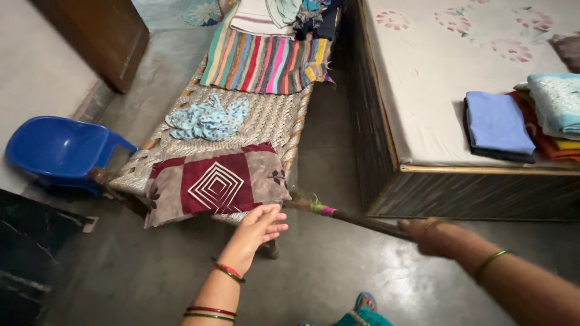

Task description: The person sweeps a tiled floor in a bedroom using a broom with a pink handle. They move a blue plastic stool to access the area underneath it and continue sweeping around furniture and along the walls.

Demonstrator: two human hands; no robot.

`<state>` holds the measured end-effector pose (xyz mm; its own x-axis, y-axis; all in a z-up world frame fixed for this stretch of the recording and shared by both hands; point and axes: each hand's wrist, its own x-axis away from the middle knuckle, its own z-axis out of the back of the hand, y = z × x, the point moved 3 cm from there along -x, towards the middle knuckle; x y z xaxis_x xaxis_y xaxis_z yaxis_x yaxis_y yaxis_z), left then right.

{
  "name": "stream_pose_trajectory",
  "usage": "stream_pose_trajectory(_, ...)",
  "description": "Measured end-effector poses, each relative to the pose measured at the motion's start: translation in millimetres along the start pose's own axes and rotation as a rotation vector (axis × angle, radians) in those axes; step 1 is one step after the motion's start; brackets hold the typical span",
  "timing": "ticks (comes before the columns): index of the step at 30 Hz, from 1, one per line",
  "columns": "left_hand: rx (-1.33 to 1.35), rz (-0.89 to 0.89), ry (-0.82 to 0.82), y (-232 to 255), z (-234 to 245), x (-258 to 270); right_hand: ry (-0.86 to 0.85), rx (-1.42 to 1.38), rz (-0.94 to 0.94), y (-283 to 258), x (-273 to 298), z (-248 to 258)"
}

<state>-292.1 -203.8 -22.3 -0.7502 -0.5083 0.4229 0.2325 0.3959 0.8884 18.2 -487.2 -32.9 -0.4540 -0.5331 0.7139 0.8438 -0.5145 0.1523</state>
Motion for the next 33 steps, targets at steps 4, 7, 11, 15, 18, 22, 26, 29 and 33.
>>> stream_pose_trajectory(4,-0.010,-0.026,0.016,13.7,-9.9,-11.3,-0.086,0.220,0.023,23.7,31.7,61.1)
stream_pose_trajectory(7,-0.030,-0.028,0.057,24.5,-21.8,-21.0,-0.122,0.283,0.097,37.9,36.3,85.7)
stream_pose_trajectory(11,-0.031,-0.066,0.071,38.6,-49.5,-37.9,-0.213,0.437,0.162,64.3,-3.8,85.0)
stream_pose_trajectory(15,-0.012,-0.089,0.112,49.4,-80.7,-53.3,-0.121,0.393,0.212,114.0,-81.6,66.1)
stream_pose_trajectory(18,-0.001,-0.071,0.153,53.0,-102.2,-59.5,-0.081,0.357,0.230,137.1,-126.0,56.9)
stream_pose_trajectory(22,0.005,-0.085,0.196,54.9,-119.3,-64.4,-0.057,0.281,0.222,145.4,-133.5,64.6)
stream_pose_trajectory(26,0.018,-0.092,0.234,54.8,-132.2,-68.9,-0.044,0.271,0.232,158.6,-125.2,95.4)
stream_pose_trajectory(29,0.019,-0.102,0.262,55.3,-141.3,-67.9,-0.040,0.301,0.300,163.2,-122.9,109.8)
stream_pose_trajectory(33,0.017,-0.100,0.300,55.2,-147.9,-63.0,-0.127,0.389,0.410,142.0,-133.3,101.6)
